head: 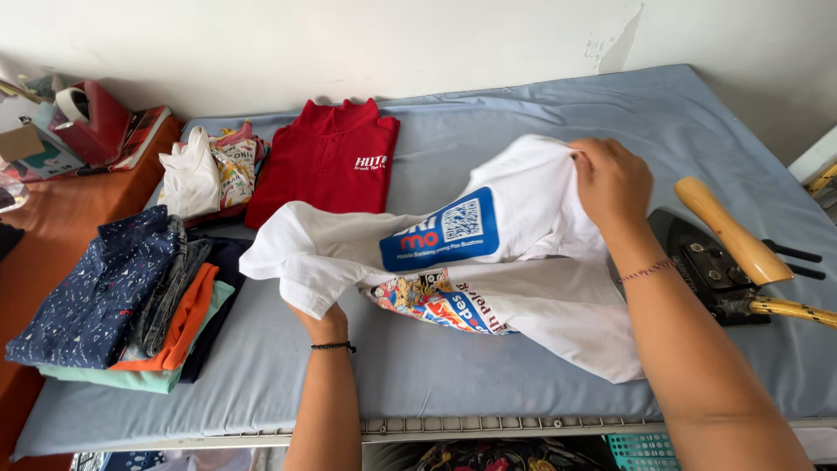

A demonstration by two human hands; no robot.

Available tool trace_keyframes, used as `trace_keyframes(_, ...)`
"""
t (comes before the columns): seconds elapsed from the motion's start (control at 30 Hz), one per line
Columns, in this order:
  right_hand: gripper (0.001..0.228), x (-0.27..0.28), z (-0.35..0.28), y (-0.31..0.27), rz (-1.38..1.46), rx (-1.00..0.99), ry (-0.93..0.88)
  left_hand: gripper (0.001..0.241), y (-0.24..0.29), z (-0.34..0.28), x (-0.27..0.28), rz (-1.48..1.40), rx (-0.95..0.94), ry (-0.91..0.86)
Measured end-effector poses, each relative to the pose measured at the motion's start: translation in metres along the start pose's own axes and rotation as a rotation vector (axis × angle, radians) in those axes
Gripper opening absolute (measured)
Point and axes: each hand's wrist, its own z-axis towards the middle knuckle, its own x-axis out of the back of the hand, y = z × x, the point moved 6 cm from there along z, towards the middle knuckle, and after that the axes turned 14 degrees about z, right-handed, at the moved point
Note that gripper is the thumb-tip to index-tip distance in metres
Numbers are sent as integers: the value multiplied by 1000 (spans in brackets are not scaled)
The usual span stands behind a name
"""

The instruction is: The person irons a red polo shirt on an ironing board, smoothing the collar, sleeves, and body, then folds it. The person then irons a white t-shirt, smoothing the front and back before folding it.

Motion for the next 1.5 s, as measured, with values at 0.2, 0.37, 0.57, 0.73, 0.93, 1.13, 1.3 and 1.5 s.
trace_keyframes(0.2, 43, -64, -48, -89, 415, 138, -712, 41, -5, 14, -13, -42, 305, -200)
trace_keyframes(0.37, 62, -91, -129, -133, 274, 259, -1023, 40, 10, 5, -26, 41, 305, -359)
trace_keyframes(0.57, 35, -59, -136, -165, 366, 421, -1018, 39, 65, -2, -51, 264, -55, -536)
trace_keyframes(0.73, 43, -2, -149, -179, 380, 193, -1252, 38, 98, -34, -71, 510, -329, -827)
trace_keyframes(0.93, 35, 71, -155, -148, 224, 28, -1265, 37, 97, -60, -96, 897, -373, -1048)
trace_keyframes(1.13, 26, 146, -162, -58, -230, -260, -1236, 31, 118, -42, -55, 665, -172, -1080)
trace_keyframes(1.3, 22, 137, -174, 4, -385, -528, -1412, 32, 174, -28, 19, 226, -227, -931)
trace_keyframes(1.5, 24, 107, -15, 5, -487, -211, -738, 44, 167, 77, -95, 845, -380, -551)
